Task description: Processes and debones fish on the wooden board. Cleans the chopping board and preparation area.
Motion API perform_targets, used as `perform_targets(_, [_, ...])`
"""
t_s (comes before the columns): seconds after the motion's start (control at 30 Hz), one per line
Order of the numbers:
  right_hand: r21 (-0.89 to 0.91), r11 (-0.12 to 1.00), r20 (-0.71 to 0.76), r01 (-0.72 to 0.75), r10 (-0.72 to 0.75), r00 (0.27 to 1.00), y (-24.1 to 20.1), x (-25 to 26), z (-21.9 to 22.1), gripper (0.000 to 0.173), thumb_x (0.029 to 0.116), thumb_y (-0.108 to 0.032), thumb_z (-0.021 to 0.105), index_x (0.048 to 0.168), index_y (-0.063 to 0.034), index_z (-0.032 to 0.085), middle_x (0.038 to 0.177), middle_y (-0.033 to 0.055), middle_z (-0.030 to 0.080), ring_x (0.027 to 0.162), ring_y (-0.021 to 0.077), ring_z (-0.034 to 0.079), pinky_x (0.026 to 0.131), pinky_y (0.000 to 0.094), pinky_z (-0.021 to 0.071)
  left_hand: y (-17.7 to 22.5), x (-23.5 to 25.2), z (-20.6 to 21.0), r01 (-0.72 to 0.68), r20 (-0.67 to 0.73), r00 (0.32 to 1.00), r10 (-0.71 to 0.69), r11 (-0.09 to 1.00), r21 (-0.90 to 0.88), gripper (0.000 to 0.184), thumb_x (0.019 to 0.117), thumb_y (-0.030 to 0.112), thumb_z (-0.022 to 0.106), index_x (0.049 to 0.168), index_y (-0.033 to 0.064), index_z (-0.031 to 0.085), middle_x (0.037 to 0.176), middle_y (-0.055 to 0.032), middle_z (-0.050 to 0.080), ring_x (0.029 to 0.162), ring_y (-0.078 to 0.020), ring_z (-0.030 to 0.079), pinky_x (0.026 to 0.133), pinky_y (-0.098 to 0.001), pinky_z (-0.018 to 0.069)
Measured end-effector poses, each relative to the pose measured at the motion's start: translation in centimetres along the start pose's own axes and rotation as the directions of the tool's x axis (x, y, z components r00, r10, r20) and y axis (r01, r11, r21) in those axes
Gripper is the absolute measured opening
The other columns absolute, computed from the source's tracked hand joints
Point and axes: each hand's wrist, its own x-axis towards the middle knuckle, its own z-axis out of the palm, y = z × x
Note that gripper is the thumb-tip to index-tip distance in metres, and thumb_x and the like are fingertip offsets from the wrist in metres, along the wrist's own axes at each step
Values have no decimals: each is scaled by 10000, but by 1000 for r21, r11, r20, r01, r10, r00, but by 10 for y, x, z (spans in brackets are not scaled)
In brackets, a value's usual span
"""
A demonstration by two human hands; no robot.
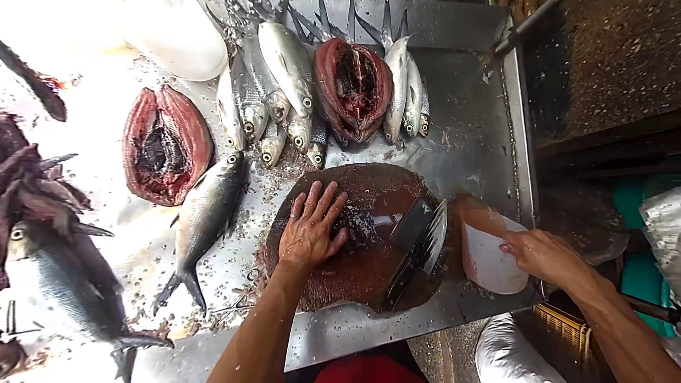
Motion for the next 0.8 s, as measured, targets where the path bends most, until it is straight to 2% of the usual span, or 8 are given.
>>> perform_targets(0.17, [-47,998,121,33,-28,992,-4,8,0,248,1020,-265,595,899,-71,689,778,154,689,811,370,707,722,544,549,-1,2,-1,-3,-17,1000,3,1000,3,698,972,616,319,1582,289,410,1700,15,261,1589,-276,161,1245,-559,168])
perform_targets(0.33, [-109,994,364,-10,49,930,-25,28,-26,293,1028,-313,572,1011,-60,718,989,201,704,1011,403,679,856,579,525,0,2,0,1,-32,999,-1,1000,3,702,973,634,299,1579,298,412,1679,3,318,1573,-299,221,1232,-562,194])
perform_targets(0.43, [-143,989,459,-27,90,884,-28,45,-42,299,1004,-344,591,1042,-77,721,1063,188,697,1073,393,659,875,592,514,0,2,-1,5,-32,999,-5,1000,-3,694,969,624,308,1571,297,423,1664,-7,351,1556,-310,267,1219,-567,219])
perform_targets(0.53, [-175,982,520,-77,159,839,-30,65,-66,323,970,-379,638,1045,-79,730,1118,193,693,1111,402,647,877,631,503,1,2,-3,11,-11,1000,-11,1000,-1,705,968,633,294,1576,296,412,1670,-8,338,1556,-314,267,1216,-574,228])
perform_targets(0.6, [-180,977,510,-118,195,838,-26,82,-85,349,956,-385,666,1043,-54,730,1134,222,683,1118,432,637,868,668,493,0,2,-4,9,-14,1000,-9,1000,6,705,970,637,286,1575,297,411,1670,-7,338,1556,-311,268,1214,-571,230])
perform_targets(0.67, [-158,972,440,-174,227,869,-15,101,-111,364,963,-367,669,1016,-11,726,1099,256,685,1095,462,641,854,700,484,0,0,-3,12,-23,1000,-11,1000,5,704,966,634,293,1575,302,410,1668,-3,344,1556,-306,269,1215,-569,227])
perform_targets(0.73, [-85,971,285,-225,240,928,3,121,-147,364,1009,-331,637,984,22,724,1036,281,688,1041,480,650,848,708,477,0,0,-3,10,-30,999,-10,1000,6,704,965,635,298,1578,305,402,1671,-5,338,1560,-300,260,1219,-559,216])
perform_targets(0.8, [-2,969,53,-248,248,967,24,140,-184,374,1042,-316,603,947,25,724,1005,299,690,1017,511,651,842,723,481,0,1,-3,9,-38,999,-8,1000,13,703,962,633,300,1578,308,399,1670,0,340,1561,-296,256,1219,-550,218])
